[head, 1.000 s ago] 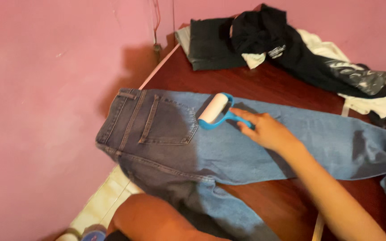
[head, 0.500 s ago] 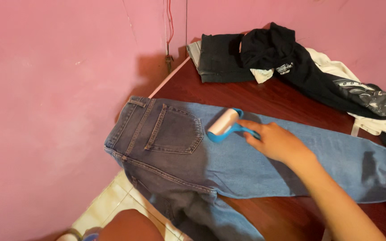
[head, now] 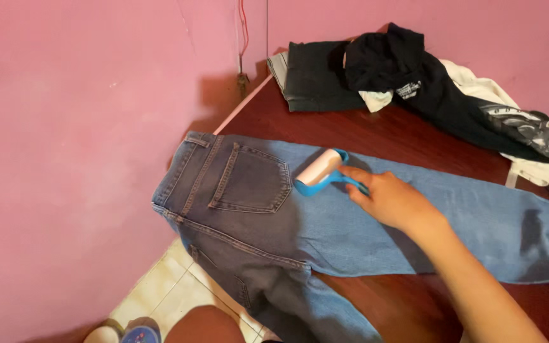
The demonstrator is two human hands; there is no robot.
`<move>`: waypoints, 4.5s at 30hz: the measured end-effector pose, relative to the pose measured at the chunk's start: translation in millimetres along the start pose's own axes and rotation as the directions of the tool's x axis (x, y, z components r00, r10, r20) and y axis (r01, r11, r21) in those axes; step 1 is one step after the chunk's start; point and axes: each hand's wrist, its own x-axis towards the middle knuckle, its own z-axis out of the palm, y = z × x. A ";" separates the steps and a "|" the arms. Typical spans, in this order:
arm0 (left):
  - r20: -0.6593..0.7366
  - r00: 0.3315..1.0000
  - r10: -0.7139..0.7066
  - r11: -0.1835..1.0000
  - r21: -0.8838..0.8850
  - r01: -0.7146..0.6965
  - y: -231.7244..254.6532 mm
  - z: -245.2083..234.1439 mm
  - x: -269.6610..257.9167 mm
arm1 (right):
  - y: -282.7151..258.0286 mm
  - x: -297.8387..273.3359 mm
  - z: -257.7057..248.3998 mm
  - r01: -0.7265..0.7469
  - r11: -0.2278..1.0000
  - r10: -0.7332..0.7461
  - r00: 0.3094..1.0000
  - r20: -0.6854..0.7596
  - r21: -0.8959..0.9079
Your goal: The person folds a red t-shirt and places it into a suitcase. Then the person lays out a pair of blue jeans on the table and uses a lint roller to clean the surface of the jeans.
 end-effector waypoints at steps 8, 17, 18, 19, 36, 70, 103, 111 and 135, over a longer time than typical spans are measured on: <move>0.002 1.000 -0.019 1.000 0.016 0.019 -30.3 6.3 5.4 | -16.5 17.5 -6.7 0.073 0.997 -0.072 0.996 -0.042 0.007; -0.004 0.996 -0.087 0.996 0.003 0.087 -64.0 30.1 -10.4 | -20.1 23.0 0.8 0.142 0.990 -0.144 0.981 -0.132 -0.028; -0.017 0.996 -0.088 0.996 0.015 0.088 -67.1 33.8 -9.4 | -20.4 18.9 1.2 0.138 0.990 -0.140 0.984 -0.109 -0.026; -0.031 0.996 -0.085 0.996 0.028 0.086 -70.5 36.9 -10.6 | -16.8 12.0 -0.6 0.133 0.991 -0.135 0.987 -0.086 -0.023; -0.115 0.769 -0.628 0.602 0.555 0.574 -204.1 74.1 -90.0 | 26.6 -0.8 0.9 0.256 0.966 -0.258 0.965 0.042 0.050; -0.081 0.800 -0.595 0.559 0.674 0.483 -201.2 76.3 -87.3 | 77.9 -114.2 20.5 0.089 0.976 -0.086 0.996 -0.029 0.198; -0.150 0.787 -0.599 0.574 0.604 0.553 -189.5 94.7 -64.6 | 35.6 -65.4 48.7 0.408 0.885 -0.396 0.913 -0.100 0.223; -0.147 0.787 -0.599 0.578 0.601 0.552 -189.1 92.0 -62.4 | 18.3 -43.2 61.2 0.535 0.800 -0.509 0.845 -0.166 0.272; -0.167 0.796 -0.582 0.578 0.603 0.549 -191.5 95.9 -67.1 | 15.5 -31.1 72.0 0.560 0.782 -0.546 0.827 -0.134 0.273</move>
